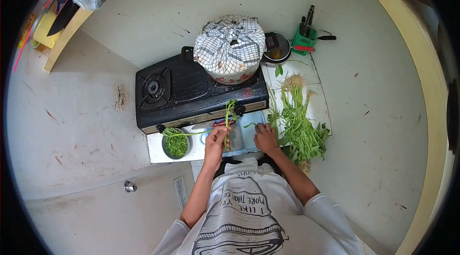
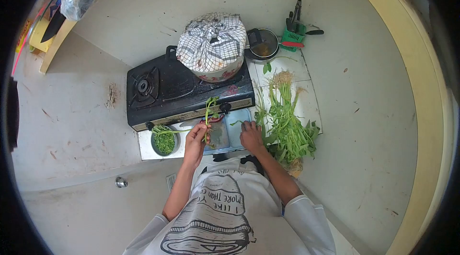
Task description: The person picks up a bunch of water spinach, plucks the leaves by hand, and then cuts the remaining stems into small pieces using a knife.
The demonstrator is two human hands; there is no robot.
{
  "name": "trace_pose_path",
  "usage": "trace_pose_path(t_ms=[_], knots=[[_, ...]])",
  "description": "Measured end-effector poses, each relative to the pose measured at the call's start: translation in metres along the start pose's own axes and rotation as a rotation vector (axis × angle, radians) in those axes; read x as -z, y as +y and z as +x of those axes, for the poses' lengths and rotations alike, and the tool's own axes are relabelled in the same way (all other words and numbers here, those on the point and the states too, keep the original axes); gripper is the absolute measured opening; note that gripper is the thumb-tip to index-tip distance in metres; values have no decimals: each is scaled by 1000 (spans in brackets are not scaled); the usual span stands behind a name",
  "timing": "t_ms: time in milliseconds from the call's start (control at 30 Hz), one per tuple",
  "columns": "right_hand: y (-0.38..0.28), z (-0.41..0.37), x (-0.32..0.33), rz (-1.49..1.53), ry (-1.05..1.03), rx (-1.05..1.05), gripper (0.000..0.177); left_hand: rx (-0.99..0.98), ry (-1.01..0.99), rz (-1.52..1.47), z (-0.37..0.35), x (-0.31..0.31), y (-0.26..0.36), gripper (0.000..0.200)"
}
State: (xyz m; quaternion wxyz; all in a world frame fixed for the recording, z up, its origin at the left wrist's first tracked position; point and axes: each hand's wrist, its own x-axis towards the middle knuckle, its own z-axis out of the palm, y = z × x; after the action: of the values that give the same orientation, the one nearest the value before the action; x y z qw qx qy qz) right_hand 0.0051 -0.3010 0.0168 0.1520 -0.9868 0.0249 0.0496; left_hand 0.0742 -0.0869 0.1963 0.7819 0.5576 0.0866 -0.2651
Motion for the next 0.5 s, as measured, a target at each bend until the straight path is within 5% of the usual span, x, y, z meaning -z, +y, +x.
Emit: trace_pose_path(t_ms=[300, 500], knots=[[2, 9, 5, 130, 226, -158, 49, -4, 8, 1, 2, 3, 5, 8], [6, 8, 4, 138, 61, -175, 33, -3, -12, 6, 4, -3, 5, 9]])
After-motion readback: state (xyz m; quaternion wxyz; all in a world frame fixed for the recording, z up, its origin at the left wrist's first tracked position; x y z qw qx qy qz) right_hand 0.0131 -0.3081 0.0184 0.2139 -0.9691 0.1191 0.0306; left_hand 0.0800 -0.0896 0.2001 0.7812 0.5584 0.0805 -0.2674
